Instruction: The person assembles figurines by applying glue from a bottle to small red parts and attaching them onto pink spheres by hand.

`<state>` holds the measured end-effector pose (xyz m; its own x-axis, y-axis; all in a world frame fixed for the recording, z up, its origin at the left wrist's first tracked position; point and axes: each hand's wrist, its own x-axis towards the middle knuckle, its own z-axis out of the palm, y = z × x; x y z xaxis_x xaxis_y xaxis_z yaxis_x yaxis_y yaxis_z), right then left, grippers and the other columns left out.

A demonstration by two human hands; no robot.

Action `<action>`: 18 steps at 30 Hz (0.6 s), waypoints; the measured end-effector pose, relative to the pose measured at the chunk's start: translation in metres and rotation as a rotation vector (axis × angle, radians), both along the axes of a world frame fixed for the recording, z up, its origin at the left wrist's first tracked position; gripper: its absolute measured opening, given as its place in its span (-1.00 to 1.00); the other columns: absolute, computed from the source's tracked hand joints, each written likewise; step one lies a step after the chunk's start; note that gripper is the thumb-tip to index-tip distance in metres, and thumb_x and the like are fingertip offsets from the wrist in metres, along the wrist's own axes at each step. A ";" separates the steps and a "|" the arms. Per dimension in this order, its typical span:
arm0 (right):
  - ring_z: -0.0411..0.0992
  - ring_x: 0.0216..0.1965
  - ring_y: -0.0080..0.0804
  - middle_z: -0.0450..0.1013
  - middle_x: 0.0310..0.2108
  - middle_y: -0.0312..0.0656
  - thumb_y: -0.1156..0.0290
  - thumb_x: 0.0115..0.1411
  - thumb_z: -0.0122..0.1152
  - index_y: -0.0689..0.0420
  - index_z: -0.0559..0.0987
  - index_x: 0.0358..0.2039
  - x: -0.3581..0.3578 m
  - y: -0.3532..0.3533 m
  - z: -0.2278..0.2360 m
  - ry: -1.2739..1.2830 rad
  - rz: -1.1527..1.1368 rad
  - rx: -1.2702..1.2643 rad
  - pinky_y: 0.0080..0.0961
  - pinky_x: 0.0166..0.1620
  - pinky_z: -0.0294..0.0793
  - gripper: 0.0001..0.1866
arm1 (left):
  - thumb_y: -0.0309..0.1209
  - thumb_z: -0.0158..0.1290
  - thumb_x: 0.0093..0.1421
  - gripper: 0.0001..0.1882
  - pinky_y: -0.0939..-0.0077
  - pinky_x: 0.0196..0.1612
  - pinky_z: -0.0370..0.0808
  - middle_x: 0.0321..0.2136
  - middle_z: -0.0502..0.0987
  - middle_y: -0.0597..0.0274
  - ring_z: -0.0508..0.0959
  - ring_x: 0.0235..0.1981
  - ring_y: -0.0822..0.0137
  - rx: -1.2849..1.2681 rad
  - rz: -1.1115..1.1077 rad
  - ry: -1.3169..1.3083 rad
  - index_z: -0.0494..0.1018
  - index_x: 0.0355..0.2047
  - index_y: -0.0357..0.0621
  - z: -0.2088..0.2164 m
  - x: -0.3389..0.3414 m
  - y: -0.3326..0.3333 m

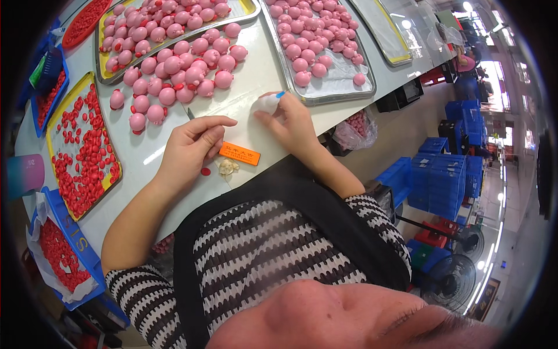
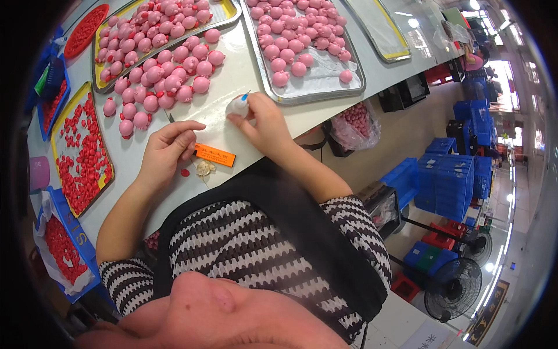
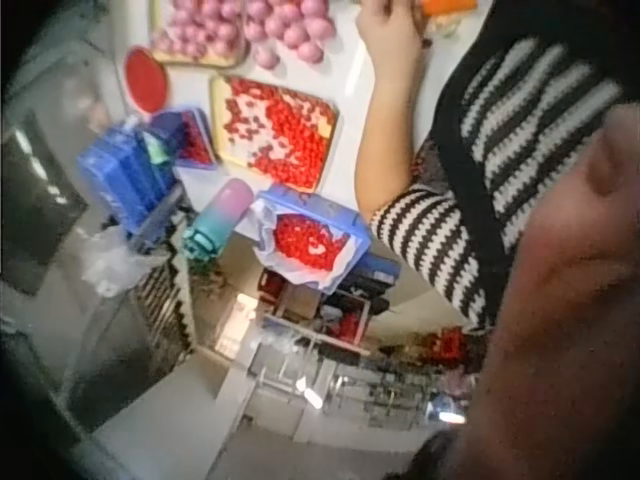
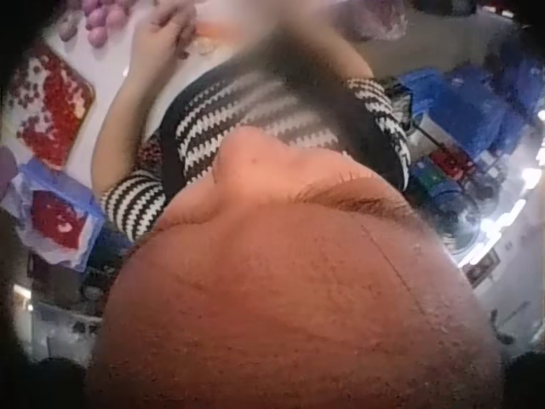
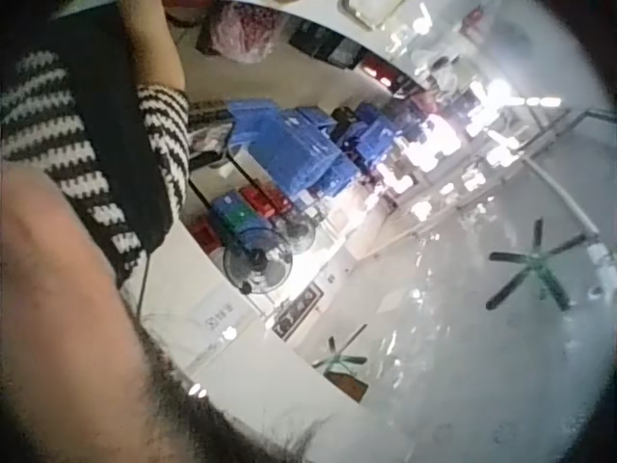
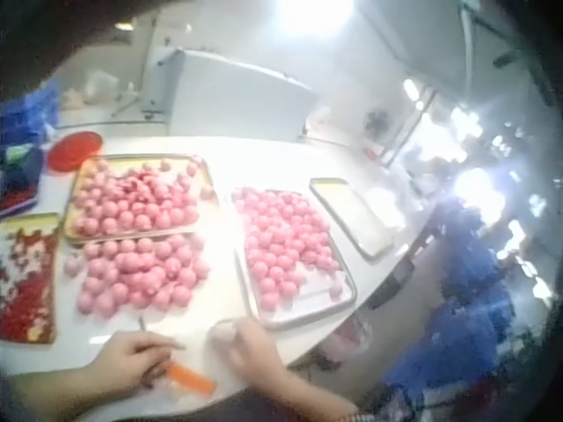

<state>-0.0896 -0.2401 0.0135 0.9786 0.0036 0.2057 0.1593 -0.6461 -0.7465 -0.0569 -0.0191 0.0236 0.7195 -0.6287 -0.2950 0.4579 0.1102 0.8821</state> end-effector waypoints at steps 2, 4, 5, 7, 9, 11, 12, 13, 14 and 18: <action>0.36 -0.49 -0.40 0.33 -0.46 -0.15 0.35 0.01 0.27 0.24 0.43 -0.32 -0.004 -0.001 -0.002 0.099 0.087 0.161 -0.54 -0.42 0.37 -0.71 | -0.44 -0.08 0.24 -0.82 0.78 -0.56 0.22 -0.55 0.41 0.37 0.30 -0.61 0.63 0.039 -0.032 -0.058 0.46 -0.25 -0.28 -0.001 -0.001 -0.001; 0.38 -0.38 -0.47 0.37 -0.38 -0.19 0.39 0.04 0.25 0.23 0.42 -0.27 -0.007 0.002 0.001 0.120 0.135 0.195 -0.56 -0.31 0.38 -0.71 | -0.45 -0.08 0.23 -0.84 0.77 -0.55 0.25 -0.54 0.41 0.37 0.32 -0.58 0.63 0.063 0.007 -0.002 0.46 -0.28 -0.27 0.003 -0.001 -0.005; 0.40 -0.26 -0.54 0.41 -0.31 -0.23 0.43 0.08 0.22 0.23 0.40 -0.22 -0.008 0.003 0.001 0.139 0.184 0.229 -0.57 -0.20 0.39 -0.71 | -0.47 -0.07 0.22 -0.86 0.75 -0.53 0.27 -0.52 0.41 0.37 0.34 -0.56 0.63 0.087 0.047 0.052 0.46 -0.31 -0.26 0.003 -0.002 -0.007; 0.39 -0.24 -0.53 0.40 -0.29 -0.22 0.45 0.10 0.19 0.24 0.38 -0.19 -0.009 -0.001 -0.010 0.170 0.152 0.251 -0.56 -0.18 0.38 -0.71 | -0.49 -0.04 0.20 -0.89 0.73 -0.50 0.30 -0.51 0.43 0.34 0.37 -0.54 0.58 0.139 0.093 -0.101 0.46 -0.33 -0.26 0.000 -0.001 -0.008; 0.38 -0.20 -0.50 0.38 -0.25 -0.21 0.48 0.17 0.10 0.27 0.33 -0.13 -0.008 0.000 -0.017 0.180 0.123 0.398 -0.55 -0.13 0.38 -0.72 | -0.52 -0.01 0.17 -0.92 0.70 -0.48 0.33 -0.50 0.44 0.31 0.40 -0.52 0.54 0.196 0.143 -0.253 0.45 -0.35 -0.26 -0.005 0.005 -0.004; 0.37 -0.19 -0.50 0.38 -0.24 -0.20 0.47 0.18 0.08 0.28 0.32 -0.13 -0.007 0.004 -0.017 0.195 0.107 0.486 -0.55 -0.12 0.37 -0.73 | -0.60 0.03 0.07 -0.88 0.59 -0.41 0.40 -0.47 0.47 0.21 0.46 -0.48 0.36 0.414 0.152 -0.849 0.44 -0.33 -0.27 -0.011 0.014 0.003; 0.37 -0.18 -0.51 0.38 -0.23 -0.20 0.47 0.19 0.06 0.29 0.32 -0.13 -0.006 0.004 -0.017 0.206 0.083 0.566 -0.55 -0.11 0.37 -0.73 | -0.60 0.03 0.07 -0.88 0.59 -0.41 0.40 -0.47 0.47 0.21 0.46 -0.48 0.36 0.418 0.156 -0.846 0.44 -0.33 -0.27 -0.015 0.017 0.002; 0.39 -0.19 -0.45 0.37 -0.20 -0.15 0.47 0.22 0.01 0.30 0.29 -0.11 -0.005 0.006 -0.020 0.175 0.102 0.639 -0.52 -0.11 0.38 -0.73 | -0.61 0.05 0.03 -0.85 0.54 -0.39 0.41 -0.45 0.47 0.16 0.46 -0.48 0.28 0.444 0.189 -1.008 0.44 -0.33 -0.27 -0.019 0.019 0.002; 0.39 -0.19 -0.45 0.37 -0.20 -0.15 0.47 0.22 0.01 0.30 0.29 -0.11 -0.004 0.007 -0.021 0.178 0.107 0.640 -0.52 -0.11 0.38 -0.73 | -0.62 0.06 -0.01 -0.82 0.48 -0.38 0.42 -0.44 0.47 0.12 0.47 -0.47 0.20 0.471 0.221 -1.170 0.45 -0.33 -0.26 -0.022 0.020 0.002; 0.42 -0.22 -0.37 0.36 -0.17 -0.09 0.48 0.24 -0.04 0.29 0.25 -0.09 -0.003 0.007 -0.024 0.145 0.109 0.793 -0.45 -0.13 0.41 -0.74 | -0.64 0.07 -0.02 -0.82 0.47 -0.37 0.42 -0.41 0.48 0.11 0.49 -0.40 0.19 0.510 0.195 -1.202 0.45 -0.35 -0.27 -0.020 0.023 0.005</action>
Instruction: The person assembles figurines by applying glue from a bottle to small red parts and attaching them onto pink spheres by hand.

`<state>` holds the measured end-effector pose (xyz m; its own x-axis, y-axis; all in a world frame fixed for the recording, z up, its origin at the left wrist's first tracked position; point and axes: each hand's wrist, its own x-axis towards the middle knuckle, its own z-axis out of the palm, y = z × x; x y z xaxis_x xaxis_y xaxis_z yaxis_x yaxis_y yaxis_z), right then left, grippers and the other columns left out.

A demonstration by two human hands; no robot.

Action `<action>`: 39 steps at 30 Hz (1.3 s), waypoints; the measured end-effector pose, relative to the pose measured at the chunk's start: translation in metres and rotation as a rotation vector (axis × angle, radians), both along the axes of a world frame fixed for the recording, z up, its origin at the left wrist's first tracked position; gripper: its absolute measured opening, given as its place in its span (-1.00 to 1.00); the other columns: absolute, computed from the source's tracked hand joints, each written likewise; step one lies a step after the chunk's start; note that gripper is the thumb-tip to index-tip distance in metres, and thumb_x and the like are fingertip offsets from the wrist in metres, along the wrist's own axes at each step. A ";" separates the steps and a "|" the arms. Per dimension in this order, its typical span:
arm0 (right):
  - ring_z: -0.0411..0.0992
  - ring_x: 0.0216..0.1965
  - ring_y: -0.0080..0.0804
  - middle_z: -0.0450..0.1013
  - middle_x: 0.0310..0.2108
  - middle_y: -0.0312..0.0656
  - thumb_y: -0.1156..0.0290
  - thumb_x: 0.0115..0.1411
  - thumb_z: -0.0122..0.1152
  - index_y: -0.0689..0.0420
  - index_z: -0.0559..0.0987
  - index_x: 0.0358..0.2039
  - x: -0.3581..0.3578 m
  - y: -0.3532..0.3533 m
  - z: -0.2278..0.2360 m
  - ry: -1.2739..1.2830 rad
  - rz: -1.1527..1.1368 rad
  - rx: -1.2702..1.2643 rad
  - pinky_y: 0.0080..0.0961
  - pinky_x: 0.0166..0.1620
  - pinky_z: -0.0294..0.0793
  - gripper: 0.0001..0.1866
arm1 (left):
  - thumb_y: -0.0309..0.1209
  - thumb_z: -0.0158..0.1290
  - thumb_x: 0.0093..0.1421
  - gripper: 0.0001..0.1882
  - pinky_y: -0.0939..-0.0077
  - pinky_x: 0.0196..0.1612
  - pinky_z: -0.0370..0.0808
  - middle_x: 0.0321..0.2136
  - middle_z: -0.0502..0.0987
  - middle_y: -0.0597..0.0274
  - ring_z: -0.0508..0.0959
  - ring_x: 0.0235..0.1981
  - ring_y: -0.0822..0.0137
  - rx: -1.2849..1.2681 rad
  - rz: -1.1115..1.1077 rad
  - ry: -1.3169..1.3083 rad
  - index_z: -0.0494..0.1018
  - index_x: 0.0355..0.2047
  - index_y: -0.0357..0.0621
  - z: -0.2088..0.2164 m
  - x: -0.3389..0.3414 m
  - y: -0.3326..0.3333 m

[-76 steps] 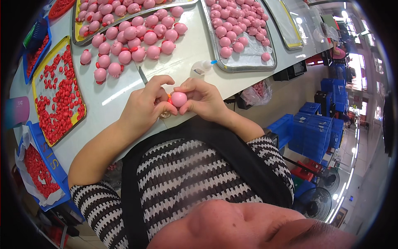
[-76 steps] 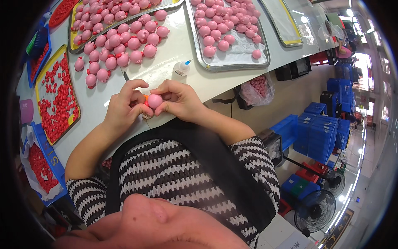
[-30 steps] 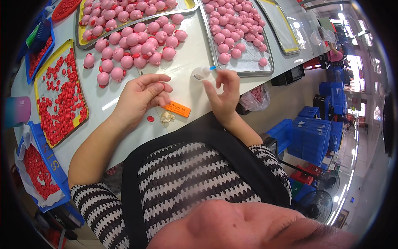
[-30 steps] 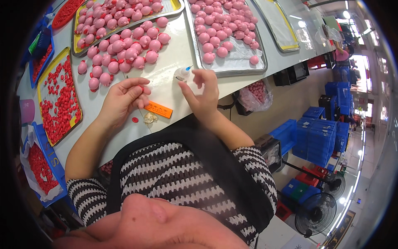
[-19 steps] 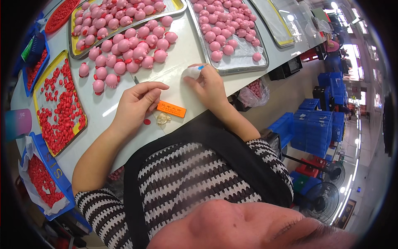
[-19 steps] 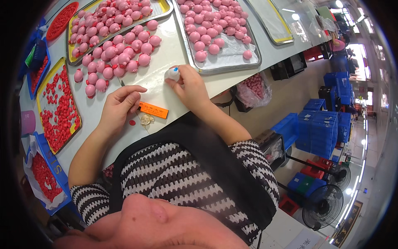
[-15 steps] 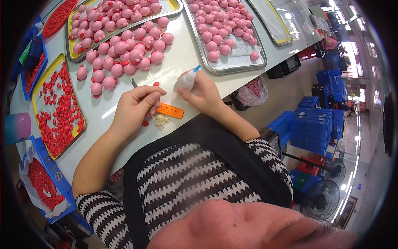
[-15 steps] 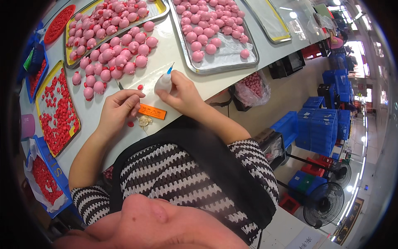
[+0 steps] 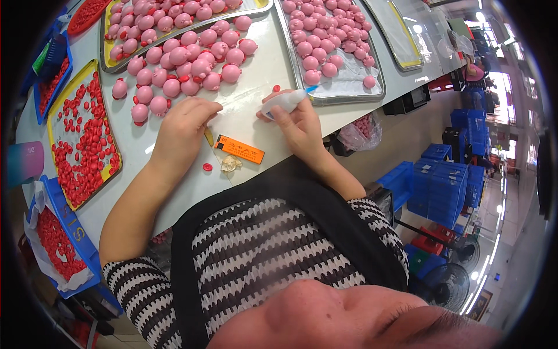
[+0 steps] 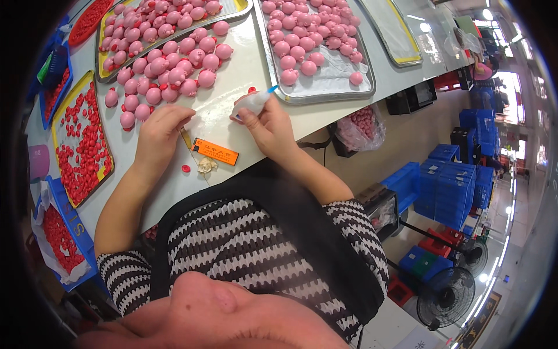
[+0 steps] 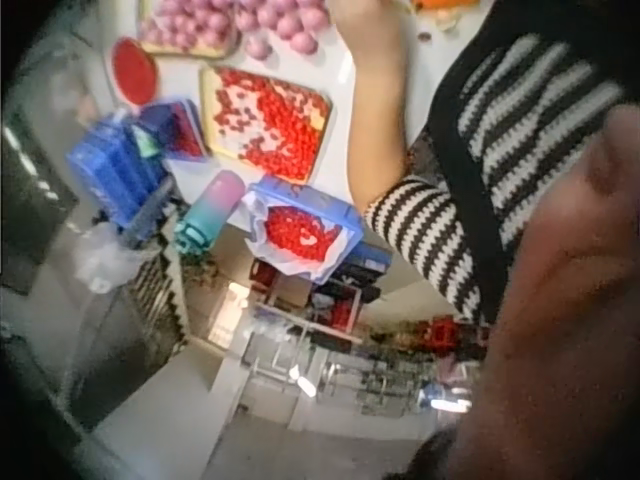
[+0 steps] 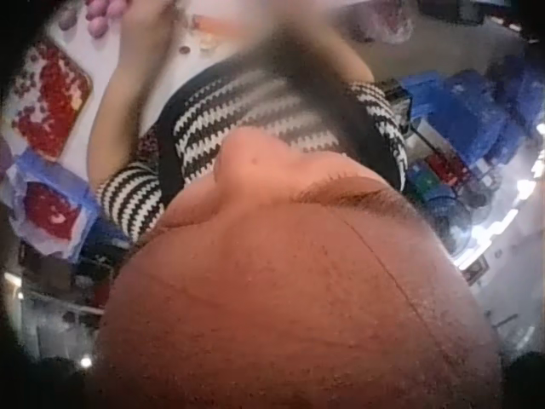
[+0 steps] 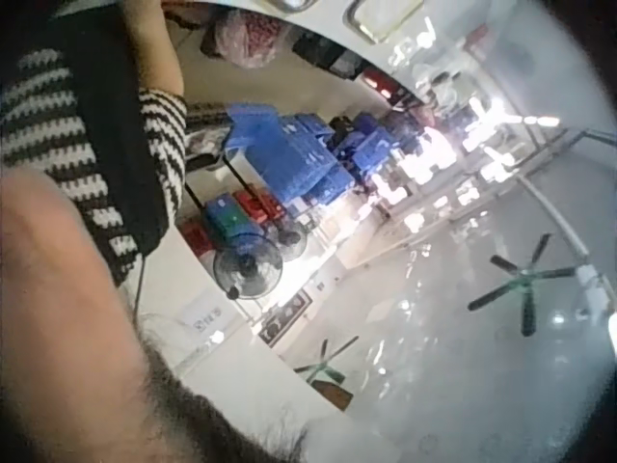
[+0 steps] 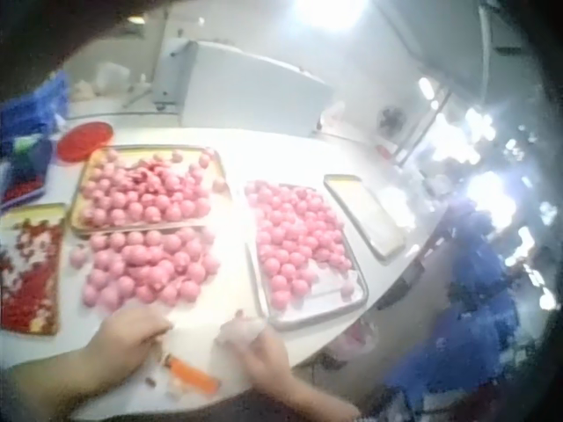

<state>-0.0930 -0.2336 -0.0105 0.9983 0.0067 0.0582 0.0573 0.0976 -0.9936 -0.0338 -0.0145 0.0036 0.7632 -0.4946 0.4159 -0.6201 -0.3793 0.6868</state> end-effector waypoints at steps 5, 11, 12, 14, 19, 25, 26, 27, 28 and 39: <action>0.40 -0.26 -0.39 0.34 -0.18 -0.09 0.51 0.23 -0.04 0.28 0.25 -0.11 0.004 -0.013 0.004 -0.127 -0.152 0.029 -0.45 -0.17 0.44 -0.77 | -0.58 0.08 -0.03 -0.88 0.36 -0.39 0.39 -0.54 0.45 0.11 0.47 -0.46 0.14 0.121 0.050 0.108 0.44 -0.42 -0.28 0.016 0.010 0.013; 0.42 -0.23 -0.34 0.35 -0.21 -0.12 0.50 0.24 -0.05 0.29 0.26 -0.11 0.007 -0.036 0.011 -0.138 -0.313 -0.042 -0.41 -0.10 0.41 -0.76 | -0.55 0.06 0.00 -0.89 0.37 -0.33 0.40 -0.49 0.46 0.07 0.48 -0.43 0.12 0.130 -0.038 0.208 0.44 -0.40 -0.26 0.016 0.012 0.019; 0.42 -0.23 -0.34 0.35 -0.21 -0.12 0.50 0.24 -0.05 0.29 0.26 -0.11 0.008 -0.038 0.010 -0.140 -0.318 -0.045 -0.41 -0.10 0.41 -0.76 | -0.55 0.06 0.00 -0.89 0.37 -0.33 0.40 -0.49 0.46 0.07 0.48 -0.43 0.12 0.127 -0.044 0.207 0.44 -0.40 -0.26 0.016 0.009 0.017; 0.41 -0.18 -0.31 0.36 -0.20 -0.10 0.48 0.25 -0.06 0.29 0.26 -0.10 0.010 -0.039 0.005 -0.176 -0.247 -0.035 -0.39 -0.02 0.36 -0.76 | -0.55 0.05 0.01 -0.88 0.38 -0.31 0.41 -0.45 0.46 0.09 0.48 -0.38 0.12 0.162 -0.087 0.217 0.45 -0.39 -0.25 0.013 0.004 0.014; 0.29 -0.03 -0.44 0.31 -0.04 -0.11 0.46 0.25 -0.06 0.27 0.24 -0.03 0.011 -0.023 -0.001 -0.131 -0.123 -0.171 -0.51 0.03 0.26 -0.69 | -0.55 0.07 0.00 -0.88 0.37 -0.29 0.41 -0.41 0.45 0.14 0.47 -0.34 0.15 0.151 -0.101 0.181 0.46 -0.39 -0.23 0.006 -0.004 -0.001; 0.25 0.05 -0.33 0.24 0.05 -0.03 0.45 0.27 -0.11 0.25 0.21 -0.06 0.007 0.005 0.003 0.040 0.173 -0.153 -0.42 0.09 0.21 -0.74 | -0.51 0.12 -0.04 -0.86 0.39 -0.27 0.40 -0.41 0.45 0.21 0.45 -0.32 0.20 0.125 -0.086 0.046 0.49 -0.40 -0.19 -0.005 0.000 -0.006; 0.24 0.05 -0.33 0.24 0.05 -0.03 0.45 0.27 -0.11 0.25 0.20 -0.06 0.004 0.012 0.007 0.059 0.219 -0.217 -0.43 0.09 0.21 -0.74 | -0.50 0.13 -0.05 -0.85 0.40 -0.27 0.40 -0.41 0.45 0.22 0.45 -0.31 0.21 0.139 -0.074 0.011 0.50 -0.41 -0.19 -0.006 0.001 -0.006; 0.23 0.07 -0.33 0.24 0.05 -0.02 0.45 0.26 -0.10 0.25 0.21 -0.06 0.003 0.017 0.009 0.050 0.254 -0.264 -0.43 0.10 0.20 -0.73 | -0.50 0.13 -0.05 -0.85 0.40 -0.27 0.40 -0.41 0.45 0.22 0.45 -0.31 0.21 0.140 -0.069 0.012 0.50 -0.41 -0.19 -0.007 0.002 -0.005; 0.23 0.07 -0.33 0.24 0.05 -0.02 0.45 0.26 -0.10 0.25 0.21 -0.06 0.004 0.020 0.011 0.050 0.259 -0.262 -0.43 0.10 0.20 -0.73 | -0.51 0.14 -0.06 -0.83 0.39 -0.26 0.40 -0.40 0.44 0.20 0.45 -0.30 0.20 0.134 -0.079 0.005 0.50 -0.39 -0.20 -0.007 0.002 -0.004; 0.30 -0.01 -0.37 0.32 -0.06 -0.08 0.44 0.28 -0.14 0.26 0.20 -0.07 0.013 0.019 -0.001 0.040 0.185 -0.013 -0.43 0.06 0.25 -0.75 | -0.59 0.13 -0.10 -0.75 0.39 -0.24 0.41 -0.33 0.42 0.13 0.45 -0.29 0.16 0.171 -0.109 0.168 0.44 -0.33 -0.26 -0.004 0.007 0.016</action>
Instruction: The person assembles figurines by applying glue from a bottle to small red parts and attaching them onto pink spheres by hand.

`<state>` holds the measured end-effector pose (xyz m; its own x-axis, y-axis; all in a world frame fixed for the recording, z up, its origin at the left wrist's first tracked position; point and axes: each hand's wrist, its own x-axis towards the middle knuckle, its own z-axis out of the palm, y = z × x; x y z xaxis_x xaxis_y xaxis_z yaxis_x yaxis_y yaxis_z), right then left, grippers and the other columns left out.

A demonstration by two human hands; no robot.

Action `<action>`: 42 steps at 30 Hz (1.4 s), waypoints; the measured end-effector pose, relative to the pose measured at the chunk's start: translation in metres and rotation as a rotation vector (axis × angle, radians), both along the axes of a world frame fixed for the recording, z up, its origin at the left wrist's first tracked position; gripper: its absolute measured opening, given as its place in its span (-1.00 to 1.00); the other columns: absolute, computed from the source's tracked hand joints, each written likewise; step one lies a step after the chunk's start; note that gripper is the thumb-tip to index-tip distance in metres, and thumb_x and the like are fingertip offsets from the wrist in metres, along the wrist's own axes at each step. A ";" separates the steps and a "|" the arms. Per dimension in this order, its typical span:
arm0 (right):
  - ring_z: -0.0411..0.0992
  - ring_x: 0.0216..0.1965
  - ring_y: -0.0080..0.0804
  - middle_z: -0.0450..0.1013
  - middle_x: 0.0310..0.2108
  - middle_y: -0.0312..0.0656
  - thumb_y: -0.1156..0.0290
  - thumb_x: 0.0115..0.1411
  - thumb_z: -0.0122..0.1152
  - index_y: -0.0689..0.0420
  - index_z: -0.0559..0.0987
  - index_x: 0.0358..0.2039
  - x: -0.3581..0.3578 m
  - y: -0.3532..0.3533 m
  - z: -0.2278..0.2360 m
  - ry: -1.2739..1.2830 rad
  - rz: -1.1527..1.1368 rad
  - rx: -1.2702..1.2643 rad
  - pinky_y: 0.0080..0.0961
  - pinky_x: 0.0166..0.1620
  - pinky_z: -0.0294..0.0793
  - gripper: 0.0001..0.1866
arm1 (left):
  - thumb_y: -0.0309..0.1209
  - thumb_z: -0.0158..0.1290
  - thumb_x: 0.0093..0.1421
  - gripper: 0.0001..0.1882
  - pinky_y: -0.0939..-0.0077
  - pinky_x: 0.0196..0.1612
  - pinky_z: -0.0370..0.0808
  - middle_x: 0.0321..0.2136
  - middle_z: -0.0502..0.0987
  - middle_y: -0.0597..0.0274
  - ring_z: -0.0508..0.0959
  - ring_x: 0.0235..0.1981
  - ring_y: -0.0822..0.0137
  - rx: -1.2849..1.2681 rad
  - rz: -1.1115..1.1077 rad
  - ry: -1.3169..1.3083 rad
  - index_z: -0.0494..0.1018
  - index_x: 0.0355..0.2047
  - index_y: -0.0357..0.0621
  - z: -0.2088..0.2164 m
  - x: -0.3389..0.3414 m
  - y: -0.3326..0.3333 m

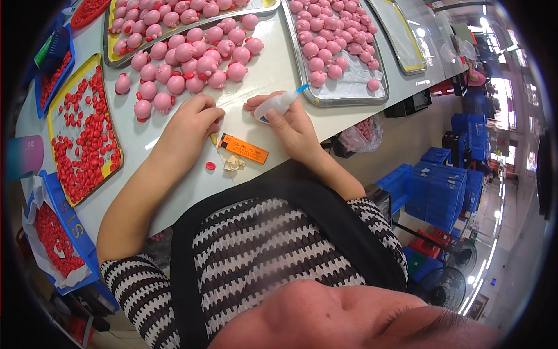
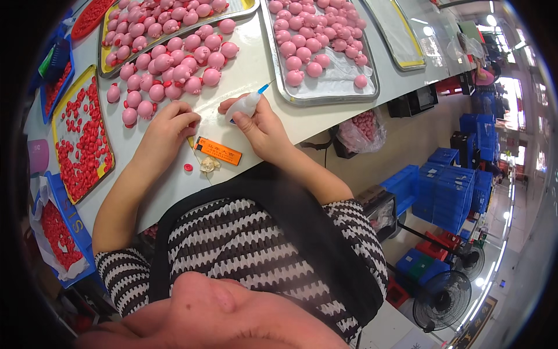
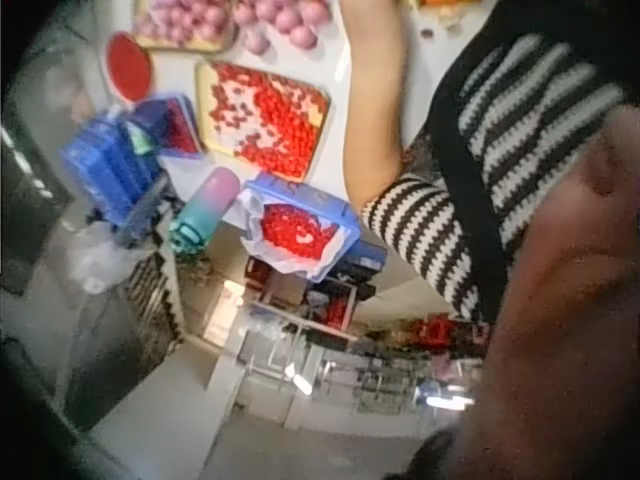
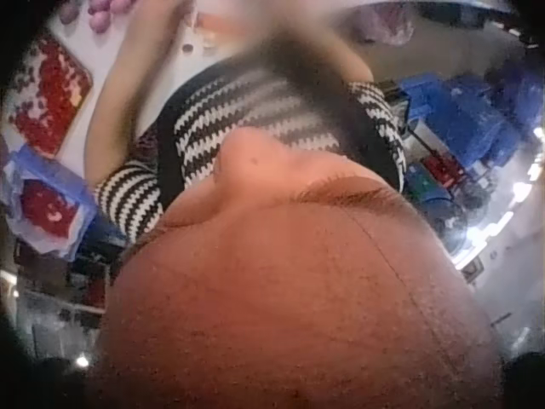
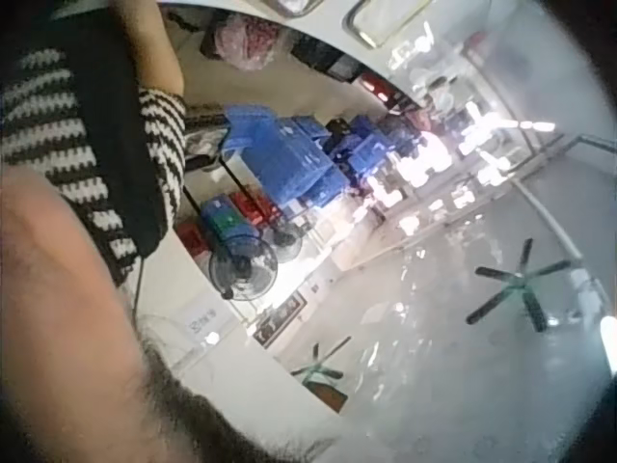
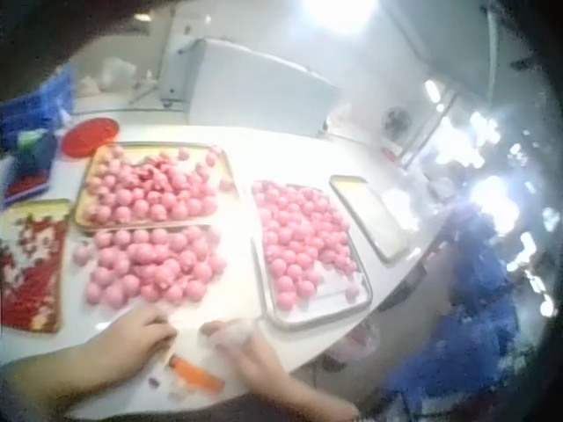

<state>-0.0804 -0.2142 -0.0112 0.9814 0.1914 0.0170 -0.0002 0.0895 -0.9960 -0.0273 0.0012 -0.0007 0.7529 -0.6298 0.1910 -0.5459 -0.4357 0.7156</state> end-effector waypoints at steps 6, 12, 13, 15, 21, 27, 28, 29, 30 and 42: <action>0.34 -0.03 -0.31 0.33 -0.07 -0.04 0.43 0.28 -0.13 0.27 0.20 -0.08 0.001 0.003 0.002 0.013 0.025 -0.017 -0.37 0.06 0.27 -0.74 | -0.62 0.02 -0.05 -0.83 0.35 -0.27 0.38 -0.41 0.37 0.10 0.42 -0.33 0.14 0.063 -0.010 -0.047 0.38 -0.38 -0.26 -0.002 -0.001 0.002; 0.38 -0.20 -0.46 0.34 -0.10 -0.11 0.48 0.23 -0.02 0.29 0.28 -0.09 -0.008 0.004 0.015 0.026 0.011 0.000 -0.52 -0.11 0.38 -0.73 | -0.61 0.00 0.00 -0.85 0.35 -0.29 0.40 -0.42 0.39 0.10 0.43 -0.33 0.13 0.029 -0.003 -0.100 0.37 -0.36 -0.26 0.007 -0.006 0.001; 0.37 -0.22 -0.50 0.34 -0.10 -0.14 0.48 0.22 0.00 0.29 0.30 -0.09 -0.009 0.003 0.017 0.005 0.007 -0.030 -0.56 -0.14 0.39 -0.73 | -0.60 -0.01 0.03 -0.85 0.39 -0.33 0.41 -0.43 0.41 0.11 0.46 -0.37 0.17 -0.057 0.019 -0.006 0.38 -0.33 -0.27 0.008 -0.007 0.000; 0.37 -0.21 -0.50 0.34 -0.11 -0.15 0.50 0.20 0.02 0.29 0.31 -0.09 -0.011 0.000 0.018 0.008 0.005 -0.035 -0.57 -0.14 0.38 -0.72 | -0.59 -0.01 0.06 -0.85 0.43 -0.37 0.42 -0.44 0.43 0.11 0.48 -0.41 0.21 -0.144 0.039 0.089 0.39 -0.30 -0.27 0.011 -0.009 -0.002; 0.35 -0.19 -0.53 0.34 -0.12 -0.19 0.56 0.17 0.05 0.29 0.31 -0.06 -0.016 -0.003 0.016 0.058 0.007 -0.046 -0.59 -0.14 0.37 -0.69 | -0.54 -0.04 0.16 -0.77 0.62 -0.45 0.40 -0.50 0.49 0.21 0.46 -0.53 0.51 -0.293 0.130 0.608 0.43 -0.15 -0.25 0.011 -0.015 -0.003; 0.35 -0.19 -0.52 0.36 -0.13 -0.16 0.57 0.16 0.06 0.29 0.29 -0.04 -0.015 0.000 0.013 0.061 0.010 -0.055 -0.58 -0.14 0.37 -0.66 | -0.54 -0.02 0.15 -0.80 0.68 -0.51 0.37 -0.52 0.47 0.24 0.42 -0.59 0.58 -0.396 0.149 0.751 0.47 -0.20 -0.27 0.005 -0.018 -0.004; 0.36 -0.20 -0.52 0.37 -0.14 -0.13 0.57 0.16 0.06 0.28 0.26 -0.02 -0.015 0.000 0.013 0.074 0.011 -0.061 -0.57 -0.15 0.37 -0.63 | -0.55 -0.02 0.15 -0.81 0.67 -0.52 0.36 -0.52 0.46 0.24 0.41 -0.61 0.57 -0.361 0.141 0.670 0.47 -0.21 -0.28 0.005 -0.018 -0.003; 0.36 -0.20 -0.52 0.37 -0.14 -0.13 0.57 0.16 0.06 0.28 0.26 -0.02 -0.014 0.001 0.013 0.074 0.012 -0.062 -0.57 -0.15 0.37 -0.63 | -0.55 -0.01 0.14 -0.82 0.67 -0.54 0.35 -0.53 0.46 0.24 0.40 -0.62 0.56 -0.327 0.133 0.590 0.48 -0.23 -0.28 0.006 -0.018 -0.002; 0.36 -0.21 -0.51 0.38 -0.14 -0.09 0.56 0.16 0.07 0.27 0.23 -0.01 -0.015 0.001 0.012 0.059 -0.001 -0.041 -0.58 -0.16 0.39 -0.61 | -0.55 -0.01 0.14 -0.82 0.67 -0.54 0.35 -0.53 0.46 0.24 0.40 -0.62 0.56 -0.327 0.133 0.590 0.48 -0.23 -0.28 0.007 -0.017 -0.001; 0.37 -0.27 -0.58 0.40 -0.25 -0.12 0.51 0.16 0.11 0.23 0.19 -0.08 -0.015 0.001 0.014 0.127 -0.045 -0.040 -0.66 -0.24 0.39 -0.63 | -0.45 0.01 0.16 -0.77 0.68 -0.39 0.38 -0.48 0.47 0.28 0.43 -0.48 0.54 -0.400 0.195 0.541 0.49 -0.20 -0.28 0.004 -0.013 -0.001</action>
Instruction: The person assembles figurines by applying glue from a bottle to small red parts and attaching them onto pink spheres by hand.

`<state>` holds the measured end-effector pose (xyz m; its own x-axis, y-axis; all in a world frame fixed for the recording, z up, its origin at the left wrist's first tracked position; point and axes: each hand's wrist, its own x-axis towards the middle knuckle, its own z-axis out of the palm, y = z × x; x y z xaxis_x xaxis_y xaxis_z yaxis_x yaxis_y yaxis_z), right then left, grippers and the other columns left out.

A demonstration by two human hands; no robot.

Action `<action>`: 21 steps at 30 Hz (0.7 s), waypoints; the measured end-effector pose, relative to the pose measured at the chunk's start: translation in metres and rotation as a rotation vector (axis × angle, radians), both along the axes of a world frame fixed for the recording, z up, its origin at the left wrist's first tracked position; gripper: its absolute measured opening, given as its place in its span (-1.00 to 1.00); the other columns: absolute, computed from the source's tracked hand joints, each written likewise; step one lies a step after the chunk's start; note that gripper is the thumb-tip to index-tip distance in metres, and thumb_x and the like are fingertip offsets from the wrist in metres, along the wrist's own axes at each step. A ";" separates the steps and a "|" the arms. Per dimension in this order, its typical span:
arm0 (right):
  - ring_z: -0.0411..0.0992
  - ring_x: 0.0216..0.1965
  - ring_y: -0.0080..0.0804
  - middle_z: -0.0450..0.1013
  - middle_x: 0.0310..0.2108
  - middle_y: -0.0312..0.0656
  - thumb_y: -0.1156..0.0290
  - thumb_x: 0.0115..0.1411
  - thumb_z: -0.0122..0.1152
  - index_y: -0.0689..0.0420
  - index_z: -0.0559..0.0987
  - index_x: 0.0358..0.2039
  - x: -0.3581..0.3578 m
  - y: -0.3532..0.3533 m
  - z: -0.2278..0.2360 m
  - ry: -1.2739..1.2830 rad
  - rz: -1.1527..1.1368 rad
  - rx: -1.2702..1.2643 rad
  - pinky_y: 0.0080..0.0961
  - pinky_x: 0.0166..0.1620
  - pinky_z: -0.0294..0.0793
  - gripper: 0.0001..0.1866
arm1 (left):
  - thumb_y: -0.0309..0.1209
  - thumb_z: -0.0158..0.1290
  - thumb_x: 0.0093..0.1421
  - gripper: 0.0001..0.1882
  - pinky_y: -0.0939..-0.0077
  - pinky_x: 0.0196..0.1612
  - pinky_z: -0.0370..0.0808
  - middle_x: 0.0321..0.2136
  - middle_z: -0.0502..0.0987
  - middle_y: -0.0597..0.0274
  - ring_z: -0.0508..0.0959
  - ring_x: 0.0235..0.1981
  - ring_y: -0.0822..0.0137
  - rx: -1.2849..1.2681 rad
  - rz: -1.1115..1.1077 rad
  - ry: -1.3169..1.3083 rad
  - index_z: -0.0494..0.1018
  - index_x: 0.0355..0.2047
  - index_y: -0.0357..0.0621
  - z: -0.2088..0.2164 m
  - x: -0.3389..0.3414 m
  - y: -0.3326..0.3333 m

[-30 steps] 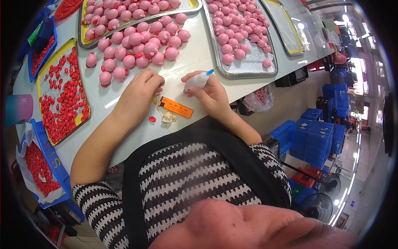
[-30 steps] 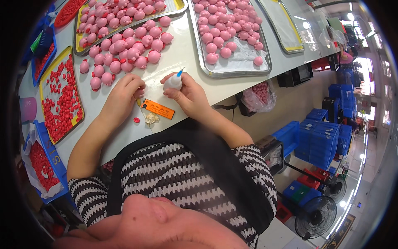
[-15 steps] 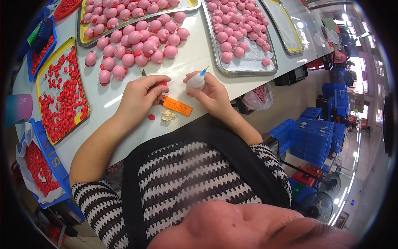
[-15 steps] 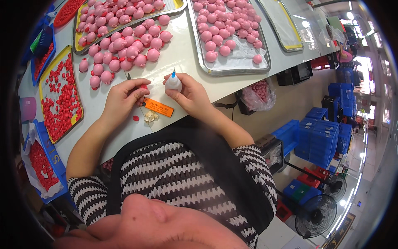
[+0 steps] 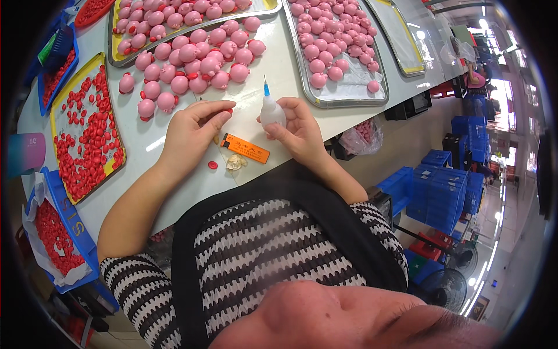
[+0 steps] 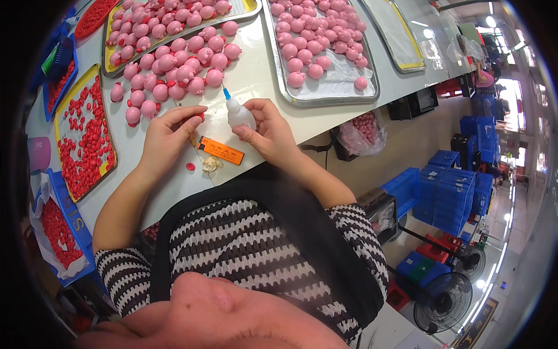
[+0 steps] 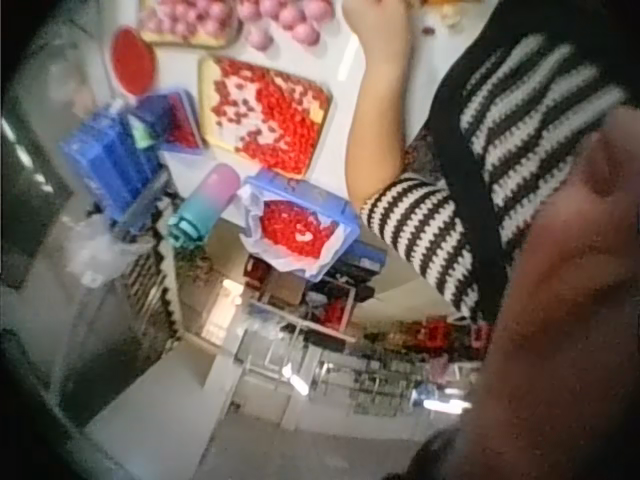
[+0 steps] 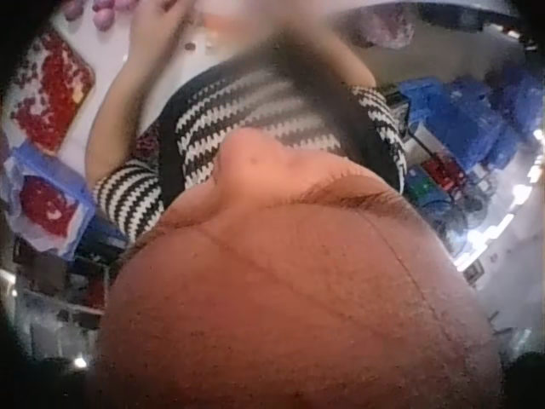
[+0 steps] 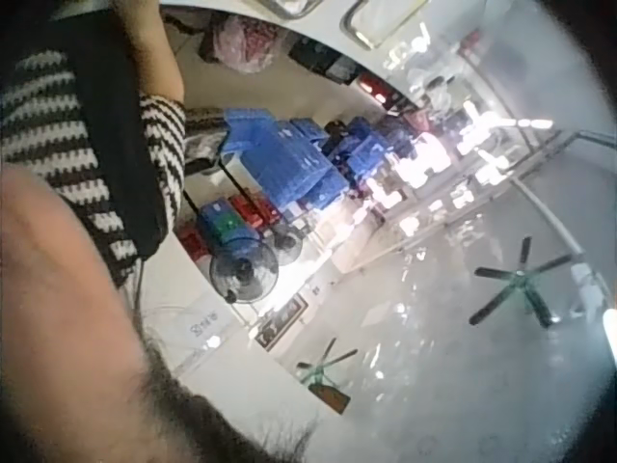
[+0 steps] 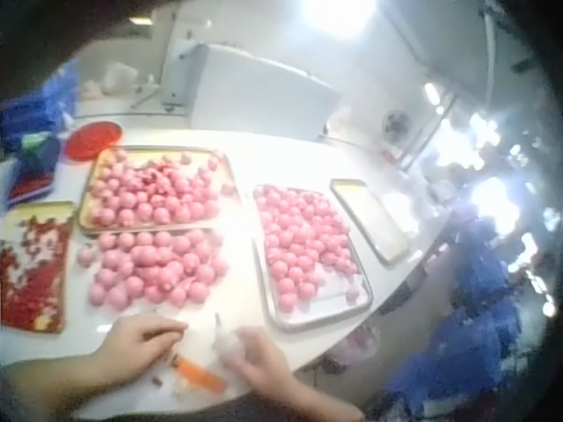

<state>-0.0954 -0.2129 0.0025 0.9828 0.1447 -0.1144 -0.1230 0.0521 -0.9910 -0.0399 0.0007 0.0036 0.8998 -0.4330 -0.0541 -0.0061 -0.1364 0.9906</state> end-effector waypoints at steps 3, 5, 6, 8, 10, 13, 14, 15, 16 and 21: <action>0.32 -0.30 -0.65 0.37 -0.29 -0.23 0.51 0.16 0.11 0.23 0.21 -0.10 -0.001 0.000 -0.002 -0.009 -0.002 0.010 -0.73 -0.25 0.34 -0.65 | -0.46 0.03 0.14 -0.79 0.70 -0.39 0.38 -0.47 0.48 0.30 0.43 -0.48 0.55 -0.044 -0.011 0.205 0.48 -0.21 -0.27 0.000 0.001 0.001; 0.32 -0.30 -0.66 0.36 -0.29 -0.23 0.49 0.16 0.12 0.23 0.22 -0.11 -0.001 -0.001 -0.002 -0.007 -0.004 0.003 -0.73 -0.26 0.33 -0.66 | -0.50 0.07 0.11 -0.82 0.72 -0.41 0.37 -0.49 0.46 0.34 0.41 -0.49 0.57 0.016 -0.003 0.121 0.47 -0.25 -0.27 0.000 0.000 0.000; 0.31 -0.31 -0.66 0.36 -0.30 -0.24 0.46 0.16 0.14 0.22 0.24 -0.13 -0.002 -0.001 -0.002 -0.023 -0.030 -0.025 -0.74 -0.28 0.32 -0.66 | -0.50 0.07 0.11 -0.82 0.72 -0.41 0.37 -0.49 0.46 0.34 0.41 -0.49 0.57 0.016 -0.002 0.121 0.47 -0.25 -0.27 0.000 0.000 0.000; 0.30 -0.32 -0.67 0.36 -0.31 -0.25 0.42 0.15 0.16 0.21 0.26 -0.14 -0.003 -0.003 -0.002 -0.038 -0.057 -0.054 -0.75 -0.29 0.30 -0.67 | -0.53 0.11 0.05 -0.83 0.72 -0.45 0.36 -0.53 0.43 0.34 0.37 -0.53 0.59 0.023 0.015 0.125 0.45 -0.31 -0.27 0.002 0.000 -0.001; 0.28 -0.37 -0.70 0.36 -0.36 -0.28 0.35 0.13 0.19 0.20 0.31 -0.19 -0.005 -0.004 -0.004 -0.086 -0.150 -0.097 -0.76 -0.33 0.29 -0.68 | -0.54 0.13 0.03 -0.83 0.72 -0.48 0.34 -0.54 0.42 0.35 0.35 -0.54 0.59 0.039 0.027 0.060 0.44 -0.33 -0.27 0.000 0.000 -0.001; 0.27 -0.43 -0.71 0.35 -0.43 -0.32 0.31 0.12 0.20 0.19 0.34 -0.24 -0.006 -0.006 -0.004 -0.125 -0.190 -0.083 -0.74 -0.37 0.29 -0.69 | -0.54 0.16 -0.01 -0.82 0.71 -0.51 0.31 -0.56 0.40 0.36 0.32 -0.58 0.60 0.073 0.032 -0.050 0.42 -0.38 -0.25 -0.002 0.000 0.000; 0.27 -0.43 -0.71 0.35 -0.43 -0.32 0.31 0.12 0.20 0.19 0.34 -0.24 -0.006 -0.006 -0.004 -0.125 -0.190 -0.083 -0.74 -0.37 0.29 -0.69 | -0.54 0.17 -0.02 -0.82 0.71 -0.53 0.30 -0.57 0.39 0.37 0.31 -0.59 0.60 0.091 0.027 -0.095 0.41 -0.40 -0.24 -0.002 0.001 0.000; 0.28 -0.46 -0.71 0.36 -0.45 -0.33 0.31 0.12 0.21 0.19 0.35 -0.26 -0.006 -0.006 -0.004 -0.199 -0.206 -0.140 -0.74 -0.39 0.30 -0.70 | -0.54 0.17 -0.02 -0.82 0.71 -0.53 0.30 -0.57 0.39 0.37 0.31 -0.59 0.60 0.091 0.027 -0.094 0.41 -0.40 -0.24 -0.002 0.001 -0.001; 0.29 -0.49 -0.71 0.37 -0.48 -0.33 0.31 0.11 0.22 0.20 0.35 -0.28 -0.006 -0.005 -0.003 -0.274 -0.221 -0.196 -0.73 -0.42 0.30 -0.70 | -0.54 0.17 -0.03 -0.81 0.71 -0.53 0.29 -0.57 0.38 0.37 0.30 -0.59 0.60 0.075 0.026 -0.111 0.40 -0.41 -0.24 -0.002 0.001 -0.002; 0.33 -0.54 -0.69 0.40 -0.55 -0.30 0.34 0.09 0.23 0.22 0.37 -0.32 -0.007 -0.004 0.003 -0.349 -0.202 -0.301 -0.71 -0.49 0.31 -0.72 | -0.53 0.18 -0.03 -0.81 0.70 -0.54 0.28 -0.58 0.37 0.37 0.30 -0.60 0.59 0.040 0.034 -0.123 0.38 -0.42 -0.23 -0.002 0.000 -0.004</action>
<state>-0.1019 -0.2172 0.0052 0.9749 -0.0413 0.2189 0.2016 -0.2539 -0.9460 -0.0401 -0.0034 0.0015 0.9149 -0.4016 0.0410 -0.1219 -0.1780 0.9764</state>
